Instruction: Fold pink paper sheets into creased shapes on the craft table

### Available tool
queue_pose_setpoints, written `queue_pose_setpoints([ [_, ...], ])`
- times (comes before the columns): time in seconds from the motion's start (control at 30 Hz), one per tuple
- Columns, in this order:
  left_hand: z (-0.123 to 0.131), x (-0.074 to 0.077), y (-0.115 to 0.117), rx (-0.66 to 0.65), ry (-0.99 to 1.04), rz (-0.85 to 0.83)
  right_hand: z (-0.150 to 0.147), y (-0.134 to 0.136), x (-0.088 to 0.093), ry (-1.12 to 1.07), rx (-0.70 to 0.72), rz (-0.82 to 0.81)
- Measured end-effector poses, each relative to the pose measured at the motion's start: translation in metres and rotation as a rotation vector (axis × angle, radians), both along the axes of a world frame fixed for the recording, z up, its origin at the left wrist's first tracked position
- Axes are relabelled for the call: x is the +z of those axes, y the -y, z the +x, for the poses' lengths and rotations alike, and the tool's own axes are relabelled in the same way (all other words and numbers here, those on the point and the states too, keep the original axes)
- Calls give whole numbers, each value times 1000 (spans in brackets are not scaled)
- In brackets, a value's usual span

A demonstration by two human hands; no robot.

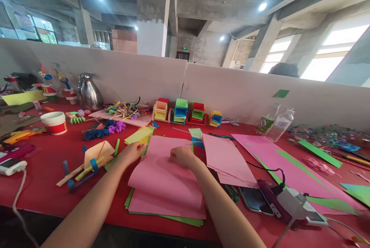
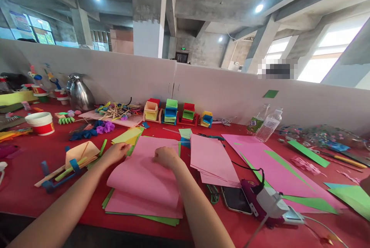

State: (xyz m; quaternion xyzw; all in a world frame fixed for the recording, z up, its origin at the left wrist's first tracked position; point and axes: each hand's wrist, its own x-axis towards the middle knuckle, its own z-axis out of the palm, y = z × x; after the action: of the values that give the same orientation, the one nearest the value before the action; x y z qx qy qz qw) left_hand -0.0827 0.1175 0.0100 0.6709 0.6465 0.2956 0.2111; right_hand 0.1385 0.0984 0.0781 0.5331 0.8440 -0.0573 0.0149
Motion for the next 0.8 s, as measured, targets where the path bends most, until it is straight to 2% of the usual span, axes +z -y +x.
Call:
queue_pose_setpoints([
  [0.13,-3,9,7,35,-147,-87,6,-8,-27,-22,16,20],
  [0.33,-6,11,12,-45,-185,-178,9,-10,-37,-92,6,43],
  [0.47,-7,8,13,-168,-34,-178,9,-10,-41,-159,-15,46],
  [0.57,-5,10,14,-253,136,-107,11,-8,-42,-243,-22,44],
  [0.7,-1,17,15,-282,352,24,20,-5,-34,-386,22,30],
  [0.8,2,18,13,-270,483,84,30,-4,-27,-535,72,-101],
])
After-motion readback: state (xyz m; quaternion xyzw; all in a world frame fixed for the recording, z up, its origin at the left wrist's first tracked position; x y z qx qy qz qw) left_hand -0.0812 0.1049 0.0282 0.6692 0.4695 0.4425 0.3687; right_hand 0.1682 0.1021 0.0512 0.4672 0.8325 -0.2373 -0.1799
